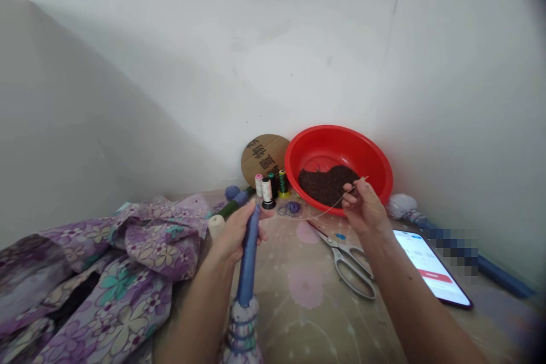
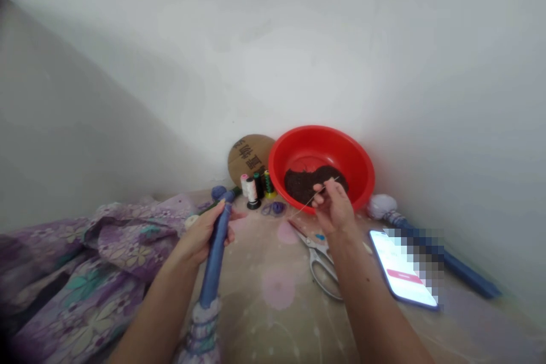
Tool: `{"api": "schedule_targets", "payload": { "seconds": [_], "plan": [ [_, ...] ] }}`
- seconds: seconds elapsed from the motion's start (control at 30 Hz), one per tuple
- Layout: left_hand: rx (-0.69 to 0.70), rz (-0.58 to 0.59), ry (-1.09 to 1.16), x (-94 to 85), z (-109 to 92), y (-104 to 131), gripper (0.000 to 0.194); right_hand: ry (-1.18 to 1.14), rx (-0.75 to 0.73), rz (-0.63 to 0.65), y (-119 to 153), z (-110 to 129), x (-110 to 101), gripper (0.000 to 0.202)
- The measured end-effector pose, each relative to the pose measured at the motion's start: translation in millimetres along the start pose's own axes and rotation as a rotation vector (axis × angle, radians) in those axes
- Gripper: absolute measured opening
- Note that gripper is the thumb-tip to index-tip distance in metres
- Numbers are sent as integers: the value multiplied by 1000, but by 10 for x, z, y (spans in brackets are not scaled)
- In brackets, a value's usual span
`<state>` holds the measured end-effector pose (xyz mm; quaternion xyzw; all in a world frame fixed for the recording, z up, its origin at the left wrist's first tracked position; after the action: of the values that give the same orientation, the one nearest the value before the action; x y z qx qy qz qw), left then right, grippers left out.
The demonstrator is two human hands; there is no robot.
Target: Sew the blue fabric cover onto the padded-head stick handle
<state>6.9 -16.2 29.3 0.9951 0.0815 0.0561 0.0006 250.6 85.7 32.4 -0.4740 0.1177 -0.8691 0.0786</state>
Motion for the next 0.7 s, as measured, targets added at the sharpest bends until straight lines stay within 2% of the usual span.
{"api": "schedule_targets", "payload": {
  "seconds": [0.07, 0.2, 0.37, 0.47, 0.57, 0.7],
  "plan": [
    [-27, 51, -28, 45, 1, 19, 32, 55, -81, -47, -12, 34, -61, 22],
    [-111, 176, -111, 139, 50, 26, 34, 187, -158, -41, 29, -16, -46, 22],
    [-184, 369, -357, 270, 122, 62, 30, 234, 5, 31, 165, -372, 7, 22],
    [-251, 457, -408, 323, 175, 105, 28, 272, 109, 74, 295, -623, -12, 21],
    [-292, 471, -403, 339, 244, 117, 28, 323, 217, 102, 443, -821, -55, 25],
    [-284, 390, -387, 303, 374, 52, 38, 371, 255, 135, 605, -924, -105, 23]
  ]
}}
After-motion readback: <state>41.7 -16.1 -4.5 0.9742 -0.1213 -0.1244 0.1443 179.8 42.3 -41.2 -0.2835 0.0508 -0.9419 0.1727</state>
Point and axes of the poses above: each hand's wrist, its own y-axis away from the middle knuckle, its own x-axis out of the palm, z = x × y, the point moved 4 cm from there along -y, towards the middle knuckle, and after that the axes turned 8 degrees about -y, right-handed, at the moved point
